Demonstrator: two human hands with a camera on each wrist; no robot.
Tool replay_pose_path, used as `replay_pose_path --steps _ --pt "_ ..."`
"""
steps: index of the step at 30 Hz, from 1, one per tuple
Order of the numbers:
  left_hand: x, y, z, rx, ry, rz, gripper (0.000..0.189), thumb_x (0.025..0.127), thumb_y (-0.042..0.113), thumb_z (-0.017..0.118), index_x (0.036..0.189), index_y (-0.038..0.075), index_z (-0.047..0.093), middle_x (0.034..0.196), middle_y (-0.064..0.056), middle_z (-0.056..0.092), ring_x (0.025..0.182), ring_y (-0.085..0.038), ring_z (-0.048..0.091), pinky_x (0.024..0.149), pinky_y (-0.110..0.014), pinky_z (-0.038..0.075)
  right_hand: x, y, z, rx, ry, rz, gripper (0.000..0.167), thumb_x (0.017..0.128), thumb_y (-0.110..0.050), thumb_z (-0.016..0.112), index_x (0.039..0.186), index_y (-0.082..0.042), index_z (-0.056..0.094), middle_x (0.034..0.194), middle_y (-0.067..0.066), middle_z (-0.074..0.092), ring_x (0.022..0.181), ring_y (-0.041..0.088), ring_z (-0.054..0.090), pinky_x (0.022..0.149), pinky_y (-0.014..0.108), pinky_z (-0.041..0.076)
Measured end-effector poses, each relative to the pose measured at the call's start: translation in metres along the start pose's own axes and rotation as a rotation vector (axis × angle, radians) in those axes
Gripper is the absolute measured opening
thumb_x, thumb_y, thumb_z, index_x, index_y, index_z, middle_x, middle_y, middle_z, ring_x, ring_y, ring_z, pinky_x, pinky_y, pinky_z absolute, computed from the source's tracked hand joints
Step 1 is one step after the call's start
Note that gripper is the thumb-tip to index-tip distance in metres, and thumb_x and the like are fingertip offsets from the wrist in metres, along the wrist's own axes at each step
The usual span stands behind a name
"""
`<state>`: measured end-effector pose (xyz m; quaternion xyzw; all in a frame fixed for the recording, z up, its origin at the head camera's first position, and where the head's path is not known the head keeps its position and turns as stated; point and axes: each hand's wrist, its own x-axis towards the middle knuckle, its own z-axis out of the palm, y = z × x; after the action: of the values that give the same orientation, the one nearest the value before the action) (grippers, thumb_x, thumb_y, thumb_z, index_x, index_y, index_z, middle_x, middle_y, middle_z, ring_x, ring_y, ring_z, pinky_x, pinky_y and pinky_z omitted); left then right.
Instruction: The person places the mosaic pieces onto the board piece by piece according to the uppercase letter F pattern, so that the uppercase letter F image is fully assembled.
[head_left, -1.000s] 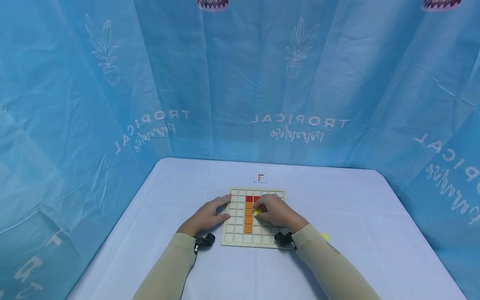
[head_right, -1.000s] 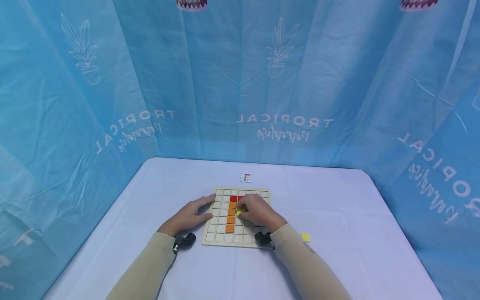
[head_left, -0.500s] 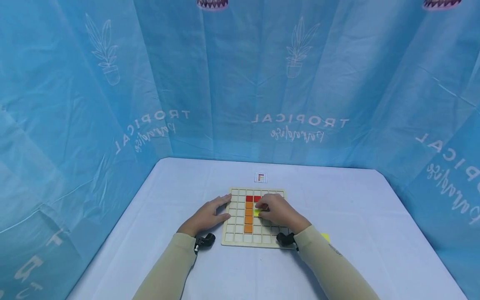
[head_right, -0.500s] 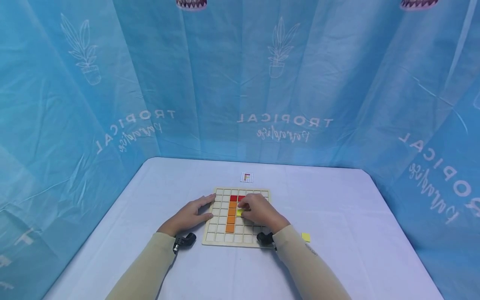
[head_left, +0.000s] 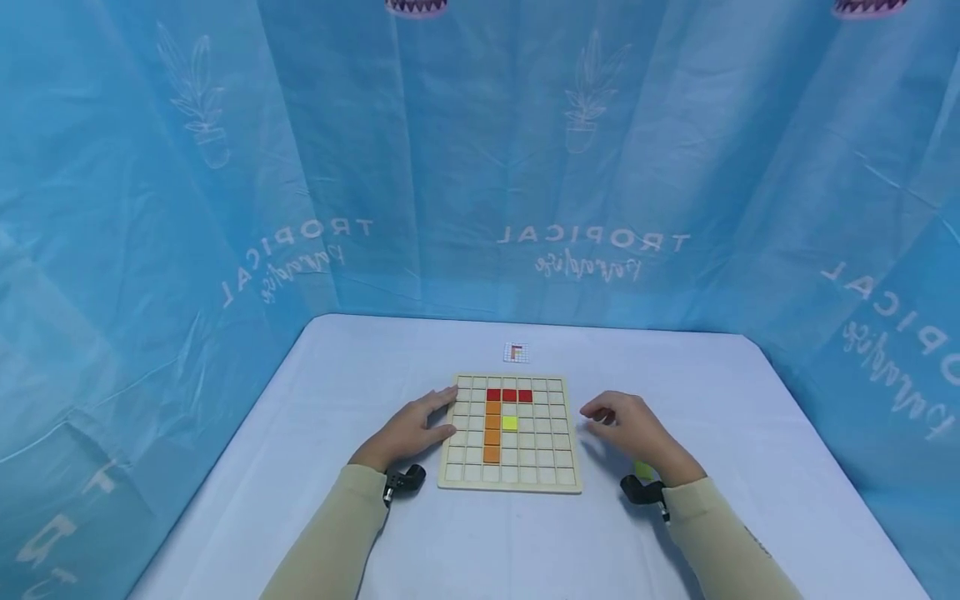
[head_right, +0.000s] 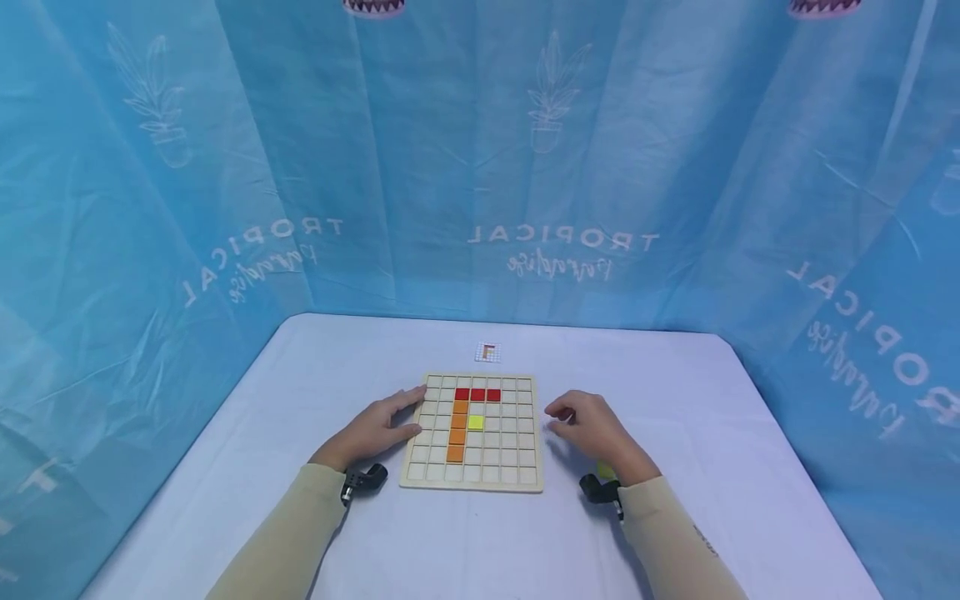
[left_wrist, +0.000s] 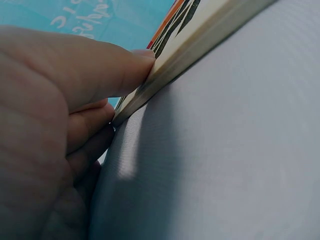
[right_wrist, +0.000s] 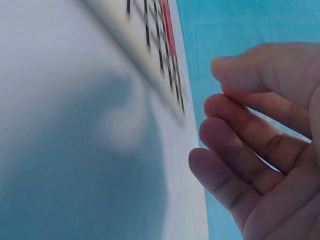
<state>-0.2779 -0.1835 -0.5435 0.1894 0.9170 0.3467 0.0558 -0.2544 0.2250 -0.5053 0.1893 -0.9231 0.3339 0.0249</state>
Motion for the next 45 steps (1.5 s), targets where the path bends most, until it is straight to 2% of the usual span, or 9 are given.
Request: replay_pose_path --steps 3,8,16,24,34,42,45 --pt "-0.001 0.0 -0.001 -0.001 0.003 0.012 0.074 0.101 0.032 0.074 0.165 0.018 0.04 0.168 0.003 0.035 0.156 -0.027 0.025 0.124 -0.049 0.026 -0.015 0.013 -0.011 -0.009 0.001 0.023 0.015 0.094 -0.007 0.081 0.108 -0.007 0.079 0.1 -0.003 0.071 0.089 0.014 0.064 0.081 0.04 0.058" --pt "-0.002 -0.004 -0.001 0.006 0.016 0.018 0.073 0.102 0.031 0.074 0.164 0.016 0.04 0.168 0.002 0.036 0.155 -0.026 0.027 0.124 -0.048 0.027 -0.036 0.026 -0.024 -0.023 -0.035 0.06 0.016 0.092 -0.01 0.083 0.108 -0.01 0.078 0.099 -0.006 0.07 0.087 0.014 0.062 0.079 0.035 0.059" --pt "-0.001 -0.005 -0.004 -0.003 0.024 0.016 0.073 0.102 0.032 0.074 0.164 0.017 0.04 0.168 0.003 0.035 0.156 -0.027 0.026 0.124 -0.049 0.026 -0.054 0.035 -0.033 0.064 -0.138 0.1 0.037 0.078 -0.015 0.096 0.111 -0.015 0.077 0.107 -0.006 0.071 0.094 0.018 0.063 0.085 0.034 0.058" --pt "-0.001 -0.005 -0.004 -0.014 0.012 0.021 0.074 0.102 0.031 0.074 0.165 0.016 0.04 0.168 0.003 0.035 0.156 -0.028 0.025 0.124 -0.05 0.024 -0.055 0.036 -0.031 0.077 -0.215 0.134 0.037 0.082 -0.004 0.091 0.115 -0.013 0.077 0.104 -0.006 0.069 0.093 0.019 0.061 0.086 0.033 0.059" --pt "-0.001 -0.003 -0.003 -0.003 0.008 0.026 0.074 0.101 0.031 0.075 0.164 0.016 0.04 0.168 0.002 0.036 0.156 -0.027 0.026 0.124 -0.048 0.025 -0.052 0.033 -0.026 0.051 -0.168 0.132 0.036 0.082 -0.005 0.09 0.115 -0.013 0.077 0.106 -0.007 0.071 0.093 0.016 0.063 0.088 0.034 0.059" --pt "0.002 -0.002 -0.002 0.009 -0.004 0.026 0.074 0.101 0.032 0.075 0.165 0.016 0.039 0.168 0.003 0.035 0.156 -0.026 0.026 0.124 -0.048 0.025 -0.039 0.029 -0.022 0.046 -0.141 0.053 0.036 0.083 -0.004 0.089 0.115 -0.012 0.078 0.106 -0.006 0.071 0.093 0.015 0.063 0.088 0.037 0.059" --pt "0.002 -0.001 -0.001 0.009 -0.006 0.022 0.075 0.101 0.032 0.075 0.165 0.016 0.039 0.168 0.003 0.035 0.156 -0.025 0.026 0.124 -0.047 0.025 -0.031 0.026 -0.019 0.067 -0.126 0.048 0.035 0.083 -0.002 0.088 0.116 -0.012 0.078 0.106 -0.005 0.072 0.093 0.016 0.063 0.088 0.036 0.059"
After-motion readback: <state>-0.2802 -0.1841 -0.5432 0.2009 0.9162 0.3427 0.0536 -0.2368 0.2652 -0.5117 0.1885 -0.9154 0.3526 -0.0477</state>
